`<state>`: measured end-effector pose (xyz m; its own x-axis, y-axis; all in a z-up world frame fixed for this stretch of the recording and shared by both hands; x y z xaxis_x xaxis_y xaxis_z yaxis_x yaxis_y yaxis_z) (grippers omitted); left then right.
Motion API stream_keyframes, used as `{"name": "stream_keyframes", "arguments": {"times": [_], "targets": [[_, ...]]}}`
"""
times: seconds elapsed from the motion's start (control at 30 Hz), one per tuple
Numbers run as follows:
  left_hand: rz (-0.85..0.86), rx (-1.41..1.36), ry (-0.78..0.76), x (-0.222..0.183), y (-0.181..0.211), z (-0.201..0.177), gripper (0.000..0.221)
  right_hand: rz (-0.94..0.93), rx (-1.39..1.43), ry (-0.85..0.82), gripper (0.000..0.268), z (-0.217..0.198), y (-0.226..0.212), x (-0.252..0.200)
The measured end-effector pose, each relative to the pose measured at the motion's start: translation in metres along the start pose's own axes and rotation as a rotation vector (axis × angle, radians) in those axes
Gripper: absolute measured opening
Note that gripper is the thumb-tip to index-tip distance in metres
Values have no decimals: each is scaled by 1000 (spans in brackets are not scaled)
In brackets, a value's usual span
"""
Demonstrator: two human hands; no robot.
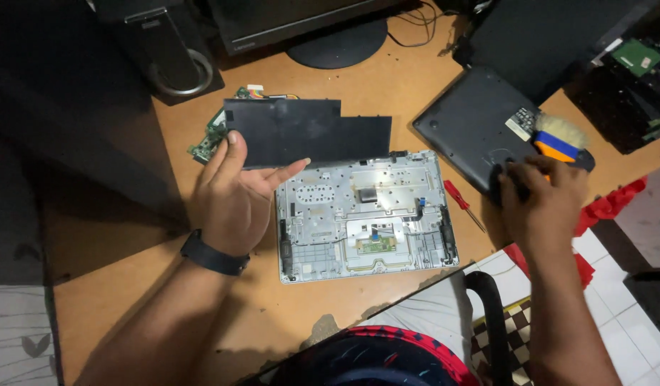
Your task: Disassembling a laptop to remove the battery and cleaning the internal components using a screwdriver and a brush.
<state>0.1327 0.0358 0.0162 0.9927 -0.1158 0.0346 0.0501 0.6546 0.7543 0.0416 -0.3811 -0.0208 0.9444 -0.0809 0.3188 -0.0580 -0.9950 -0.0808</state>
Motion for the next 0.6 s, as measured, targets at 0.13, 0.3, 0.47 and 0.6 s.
{"name": "stream_keyframes", "arguments": {"times": [0.13,0.3,0.47,0.6], "targets": [[-47,8,71,-6,-2,3,35,52,33,-71,17,12,-5,29],[-111,-24,90,-9,-3,6,28,125,97,-115,17,27,9,43],[-95,32,101,-9,-3,4,28,274,282,-286,18,-6,5,25],[-203,39,133,-9,-8,1,67,304,463,-96,6,11,123,-32]]}}
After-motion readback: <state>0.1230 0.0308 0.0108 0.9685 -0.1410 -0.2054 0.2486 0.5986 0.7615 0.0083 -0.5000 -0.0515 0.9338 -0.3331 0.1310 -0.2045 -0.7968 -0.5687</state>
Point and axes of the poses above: each hand's wrist, its own x-axis towards the middle knuckle, its own z-axis out of the palm, y = z × x, the point moved 8 cm from there along x, towards the middle knuckle, and after that the axes turned 14 degrees about -y, right-handed, at the moved point
